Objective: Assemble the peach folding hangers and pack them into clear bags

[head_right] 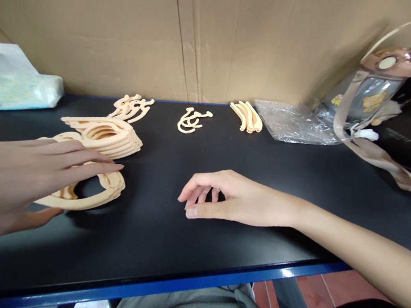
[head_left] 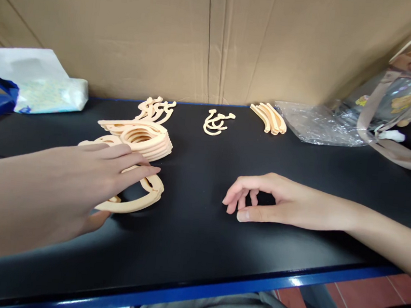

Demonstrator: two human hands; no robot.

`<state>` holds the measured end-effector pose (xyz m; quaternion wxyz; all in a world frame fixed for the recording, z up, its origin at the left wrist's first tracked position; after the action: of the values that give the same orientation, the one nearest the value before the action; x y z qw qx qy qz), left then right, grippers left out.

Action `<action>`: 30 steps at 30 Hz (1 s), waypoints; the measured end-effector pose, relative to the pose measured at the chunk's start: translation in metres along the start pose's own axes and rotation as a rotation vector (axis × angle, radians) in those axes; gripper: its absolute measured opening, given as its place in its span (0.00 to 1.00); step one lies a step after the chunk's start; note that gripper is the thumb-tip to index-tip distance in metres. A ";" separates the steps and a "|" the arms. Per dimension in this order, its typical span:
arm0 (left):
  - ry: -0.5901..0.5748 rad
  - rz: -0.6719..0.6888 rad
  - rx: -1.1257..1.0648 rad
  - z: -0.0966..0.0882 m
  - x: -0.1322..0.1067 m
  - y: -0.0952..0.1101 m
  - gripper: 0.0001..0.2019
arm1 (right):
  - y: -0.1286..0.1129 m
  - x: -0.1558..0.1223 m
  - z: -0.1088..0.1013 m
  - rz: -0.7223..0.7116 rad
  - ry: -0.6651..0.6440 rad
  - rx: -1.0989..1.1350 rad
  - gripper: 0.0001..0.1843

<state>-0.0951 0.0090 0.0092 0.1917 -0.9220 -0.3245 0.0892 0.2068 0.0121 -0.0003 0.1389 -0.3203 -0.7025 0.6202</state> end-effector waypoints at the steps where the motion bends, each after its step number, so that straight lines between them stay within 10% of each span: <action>1: 0.013 0.004 0.018 0.000 0.001 0.000 0.34 | 0.000 0.000 0.000 -0.001 -0.001 -0.001 0.15; 7: 0.143 0.050 0.079 -0.005 0.008 0.003 0.25 | 0.000 -0.001 -0.001 0.004 0.005 -0.011 0.14; 30: 0.029 -0.198 -0.104 -0.013 0.001 0.012 0.32 | -0.001 0.000 0.000 -0.005 -0.011 -0.006 0.15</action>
<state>-0.0841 -0.0028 0.0165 0.1562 -0.8953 -0.4154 0.0397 0.2070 0.0122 0.0005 0.1357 -0.3158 -0.7057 0.6196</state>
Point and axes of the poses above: each hand's wrist, its own x-axis towards the middle knuckle, its own z-axis out of the palm, y = z × x, the point moved 4 cm from there along x, towards the middle knuckle, and after that the axes turned 12 degrees about x, right-handed, at the moved point
